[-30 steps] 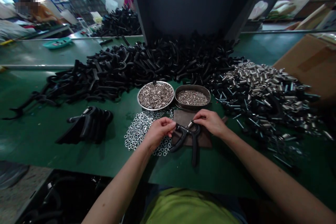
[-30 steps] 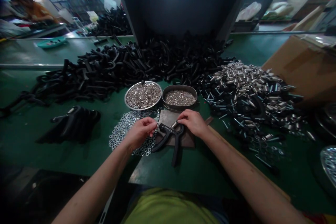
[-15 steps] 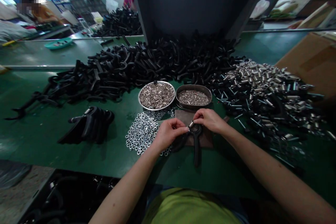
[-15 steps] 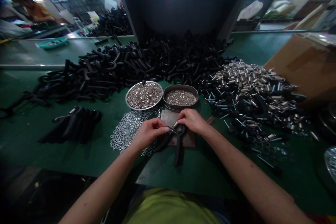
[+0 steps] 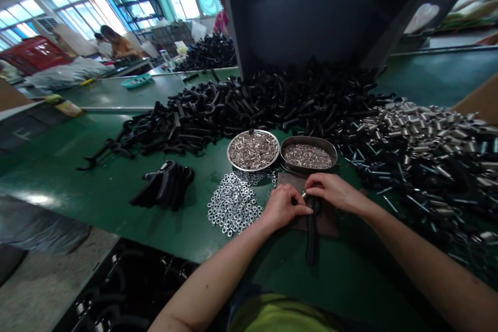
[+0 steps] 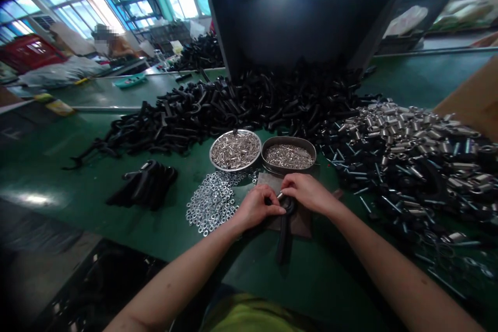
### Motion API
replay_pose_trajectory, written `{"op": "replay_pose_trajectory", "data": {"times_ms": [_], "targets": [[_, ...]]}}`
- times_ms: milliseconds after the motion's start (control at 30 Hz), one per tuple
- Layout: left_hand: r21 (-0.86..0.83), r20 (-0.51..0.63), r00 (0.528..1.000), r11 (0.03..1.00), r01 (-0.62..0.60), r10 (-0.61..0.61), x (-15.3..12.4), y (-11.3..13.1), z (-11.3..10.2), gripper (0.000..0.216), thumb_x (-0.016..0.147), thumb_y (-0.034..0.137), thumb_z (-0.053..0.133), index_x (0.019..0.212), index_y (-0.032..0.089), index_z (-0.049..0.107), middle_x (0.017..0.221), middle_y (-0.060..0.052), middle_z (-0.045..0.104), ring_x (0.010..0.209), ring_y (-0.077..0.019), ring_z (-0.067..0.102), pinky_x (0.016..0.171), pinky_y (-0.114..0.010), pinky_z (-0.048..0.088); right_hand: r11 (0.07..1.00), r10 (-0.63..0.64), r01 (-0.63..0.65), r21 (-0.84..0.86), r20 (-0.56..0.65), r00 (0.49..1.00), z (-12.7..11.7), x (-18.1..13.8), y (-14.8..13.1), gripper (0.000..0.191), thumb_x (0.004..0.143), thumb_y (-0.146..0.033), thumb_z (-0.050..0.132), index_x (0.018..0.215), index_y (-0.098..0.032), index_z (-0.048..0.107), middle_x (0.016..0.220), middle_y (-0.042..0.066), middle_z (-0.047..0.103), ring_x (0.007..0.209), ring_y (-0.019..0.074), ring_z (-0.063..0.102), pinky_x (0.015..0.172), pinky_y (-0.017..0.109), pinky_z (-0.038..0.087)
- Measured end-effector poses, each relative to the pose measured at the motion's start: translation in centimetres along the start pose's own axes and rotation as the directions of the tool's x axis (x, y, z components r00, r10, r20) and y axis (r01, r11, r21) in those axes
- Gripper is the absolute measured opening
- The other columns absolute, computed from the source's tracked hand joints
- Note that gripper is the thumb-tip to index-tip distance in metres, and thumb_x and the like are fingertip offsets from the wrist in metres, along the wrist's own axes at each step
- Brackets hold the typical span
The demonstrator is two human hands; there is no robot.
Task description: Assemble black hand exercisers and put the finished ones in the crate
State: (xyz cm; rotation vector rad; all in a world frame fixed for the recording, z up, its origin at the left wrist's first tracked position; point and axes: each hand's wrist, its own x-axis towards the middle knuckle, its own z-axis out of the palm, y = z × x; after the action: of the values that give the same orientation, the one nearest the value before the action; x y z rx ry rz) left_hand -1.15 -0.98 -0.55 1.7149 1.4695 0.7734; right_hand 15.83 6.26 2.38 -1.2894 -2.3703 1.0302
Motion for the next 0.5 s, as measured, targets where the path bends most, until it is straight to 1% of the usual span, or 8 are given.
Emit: {"op": "replay_pose_trajectory", "data": {"times_ms": [67, 167, 233, 300, 333, 400, 433, 500], "targets": [[-0.003, 0.027, 0.999, 1.000, 0.026, -0.026, 0.2, 0.4, -0.2, 0.019, 0.062, 0.033, 0.078, 0.063, 0.019, 0.065, 0.078, 0.000, 0.061, 0.085, -0.0186, 0.055, 0.076, -0.029, 0.040, 0.999, -0.015, 0.012, -0.031, -0.078, 0.997, -0.9, 0.8, -0.3, 0.011, 0.076, -0.025, 0.056, 0.075, -0.021, 0.067, 0.074, 0.000, 0.068, 0.070, 0.0170, 0.061, 0.063, 0.027, 0.043], [0.010, 0.124, 0.990, 0.998, 0.068, -0.069, 0.7, 0.9, -0.5, 0.020, 0.063, 0.030, 0.077, 0.058, 0.017, 0.062, 0.074, 0.000, 0.060, 0.076, -0.0161, 0.055, 0.070, -0.027, 0.039, 0.989, -0.019, -0.016, -0.146, -0.236, 0.972, -2.3, 2.7, -0.7, 0.013, 0.079, -0.026, 0.056, 0.077, -0.019, 0.066, 0.077, 0.002, 0.068, 0.073, 0.0181, 0.061, 0.067, 0.029, 0.042], [0.033, 0.179, 0.978, 0.995, 0.099, -0.104, 1.3, 1.0, -0.7, 0.020, 0.063, 0.029, 0.076, 0.058, 0.017, 0.061, 0.070, 0.002, 0.058, 0.069, -0.0143, 0.054, 0.066, -0.026, 0.039, 0.975, -0.018, -0.046, -0.217, -0.285, 0.958, -3.0, 3.5, -1.1, 0.014, 0.080, -0.025, 0.054, 0.078, -0.018, 0.066, 0.080, 0.004, 0.068, 0.076, 0.0191, 0.060, 0.070, 0.030, 0.042], [0.055, 0.217, 0.969, 0.992, 0.110, -0.120, 1.8, 1.0, -1.0, 0.020, 0.062, 0.030, 0.076, 0.061, 0.017, 0.061, 0.066, 0.003, 0.056, 0.065, -0.0134, 0.053, 0.064, -0.025, 0.038, 0.960, -0.049, -0.035, -0.279, -0.288, 0.956, -3.4, 3.4, -1.5, 0.016, 0.084, -0.024, 0.051, 0.081, -0.017, 0.065, 0.086, 0.006, 0.068, 0.080, 0.0193, 0.060, 0.073, 0.030, 0.042], [0.065, 0.230, 0.966, 0.992, 0.107, -0.119, 2.0, 1.0, -1.0, 0.021, 0.061, 0.031, 0.076, 0.063, 0.018, 0.061, 0.065, 0.004, 0.056, 0.065, -0.0133, 0.052, 0.064, -0.025, 0.038, 0.952, -0.069, -0.021, -0.305, -0.283, 0.957, -3.5, 2.8, -1.6, 0.017, 0.085, -0.024, 0.050, 0.083, -0.017, 0.065, 0.089, 0.006, 0.068, 0.083, 0.0194, 0.060, 0.076, 0.030, 0.042], [0.086, 0.238, 0.966, 0.993, 0.084, -0.103, 2.1, 1.0, -1.1, 0.022, 0.062, 0.033, 0.077, 0.066, 0.018, 0.061, 0.067, 0.003, 0.057, 0.066, -0.0135, 0.052, 0.066, -0.026, 0.039, 0.937, -0.093, -0.007, -0.348, -0.271, 0.958, -3.3, 0.4, -1.4, 0.018, 0.087, -0.025, 0.047, 0.085, -0.017, 0.064, 0.091, 0.008, 0.066, 0.087, 0.0207, 0.059, 0.079, 0.032, 0.042], [0.106, 0.222, 0.972, 0.993, 0.055, -0.078, 1.8, 1.0, -1.0, 0.022, 0.062, 0.033, 0.077, 0.067, 0.018, 0.062, 0.070, 0.003, 0.058, 0.069, -0.0142, 0.053, 0.068, -0.027, 0.039, 0.929, -0.090, -0.018, -0.370, -0.274, 0.957, -3.1, -1.3, -1.0, 0.018, 0.087, -0.025, 0.047, 0.085, -0.017, 0.063, 0.091, 0.009, 0.065, 0.088, 0.0219, 0.058, 0.079, 0.033, 0.043], [0.177, 0.147, 0.989, 0.983, -0.043, 0.017, 0.9, 0.9, -0.8, 0.019, 0.066, 0.033, 0.075, 0.072, 0.019, 0.064, 0.081, 0.000, 0.061, 0.079, -0.0169, 0.054, 0.074, -0.030, 0.040, 0.905, -0.055, -0.078, -0.419, -0.296, 0.953, -2.3, -5.6, 0.4, 0.017, 0.087, -0.028, 0.048, 0.087, -0.018, 0.062, 0.089, 0.009, 0.064, 0.088, 0.0249, 0.057, 0.075, 0.036, 0.044]]}}
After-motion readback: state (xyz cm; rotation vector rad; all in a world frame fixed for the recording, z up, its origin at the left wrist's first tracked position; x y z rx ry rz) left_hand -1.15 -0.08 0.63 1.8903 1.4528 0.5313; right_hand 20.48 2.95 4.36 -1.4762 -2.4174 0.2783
